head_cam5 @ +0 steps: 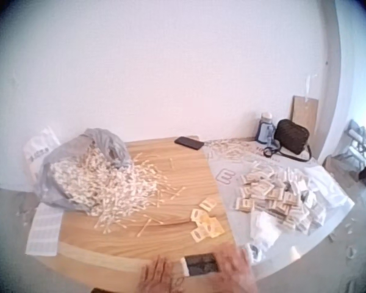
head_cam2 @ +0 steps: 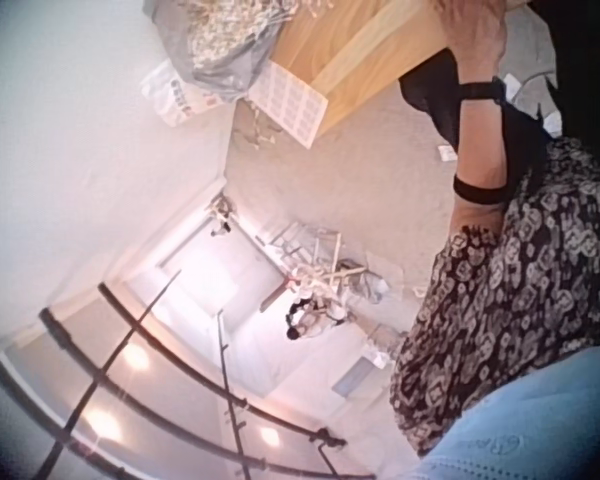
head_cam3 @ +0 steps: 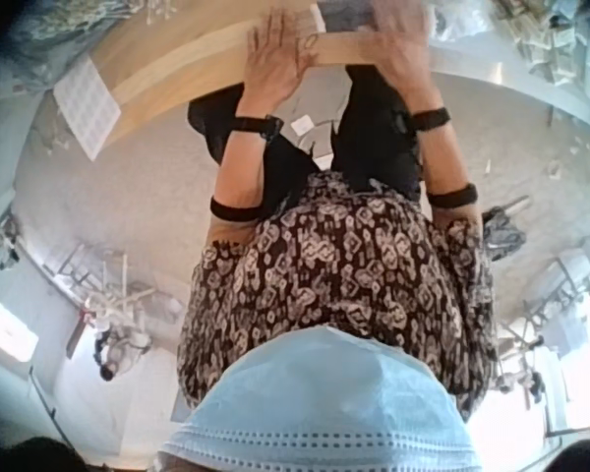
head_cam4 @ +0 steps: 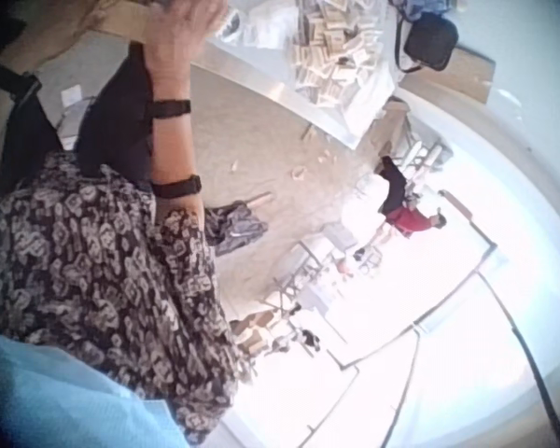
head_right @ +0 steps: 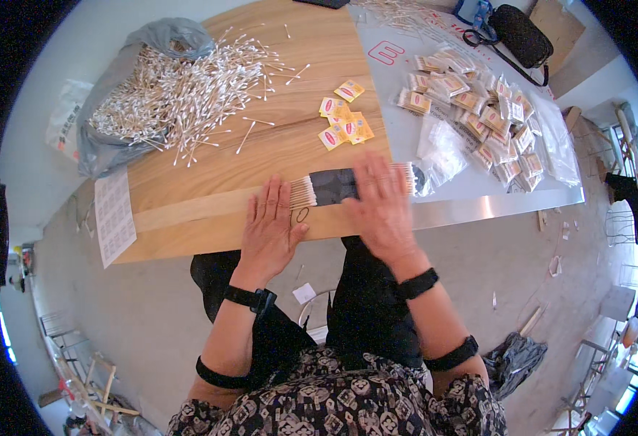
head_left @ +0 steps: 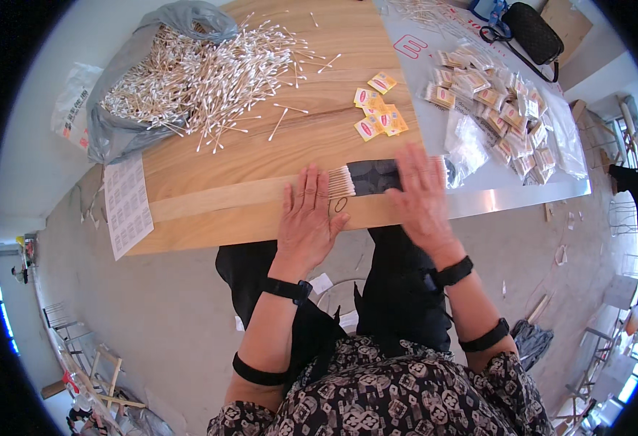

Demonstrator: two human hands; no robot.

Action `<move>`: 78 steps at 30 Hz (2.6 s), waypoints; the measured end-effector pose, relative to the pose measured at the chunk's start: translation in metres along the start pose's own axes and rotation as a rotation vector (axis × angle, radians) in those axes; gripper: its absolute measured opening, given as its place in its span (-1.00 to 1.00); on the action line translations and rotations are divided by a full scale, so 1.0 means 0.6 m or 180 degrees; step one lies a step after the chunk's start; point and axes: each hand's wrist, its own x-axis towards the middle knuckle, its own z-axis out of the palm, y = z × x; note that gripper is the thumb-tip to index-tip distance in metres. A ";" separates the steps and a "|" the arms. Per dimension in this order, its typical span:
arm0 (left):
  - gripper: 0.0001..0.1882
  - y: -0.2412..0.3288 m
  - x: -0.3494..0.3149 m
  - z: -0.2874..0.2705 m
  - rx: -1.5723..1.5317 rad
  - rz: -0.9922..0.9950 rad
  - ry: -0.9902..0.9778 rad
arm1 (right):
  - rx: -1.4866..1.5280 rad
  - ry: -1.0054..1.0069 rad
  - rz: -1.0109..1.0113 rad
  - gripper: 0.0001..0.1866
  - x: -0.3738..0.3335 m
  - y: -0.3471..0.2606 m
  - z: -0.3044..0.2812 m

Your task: Organizing and packaging cotton swabs into small plastic bags.

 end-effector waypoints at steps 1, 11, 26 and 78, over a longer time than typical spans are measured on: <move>-0.19 0.003 0.000 0.001 0.0007 -0.0004 0.0024 | -0.0200 0.0086 0.0220 -0.26 -0.004 0.016 -0.011; -0.16 0.069 0.042 0.026 -0.0273 0.0201 0.0033 | 0.0072 -0.0500 0.0557 -0.22 -0.028 0.087 0.005; -0.32 0.142 0.106 0.067 -0.1432 0.0242 0.0539 | 0.0940 0.1203 0.1364 -0.39 -0.037 0.122 0.025; -0.40 0.230 0.140 0.055 -0.7114 -0.1723 0.0681 | 0.6395 0.2267 0.3358 -0.72 0.012 0.051 0.015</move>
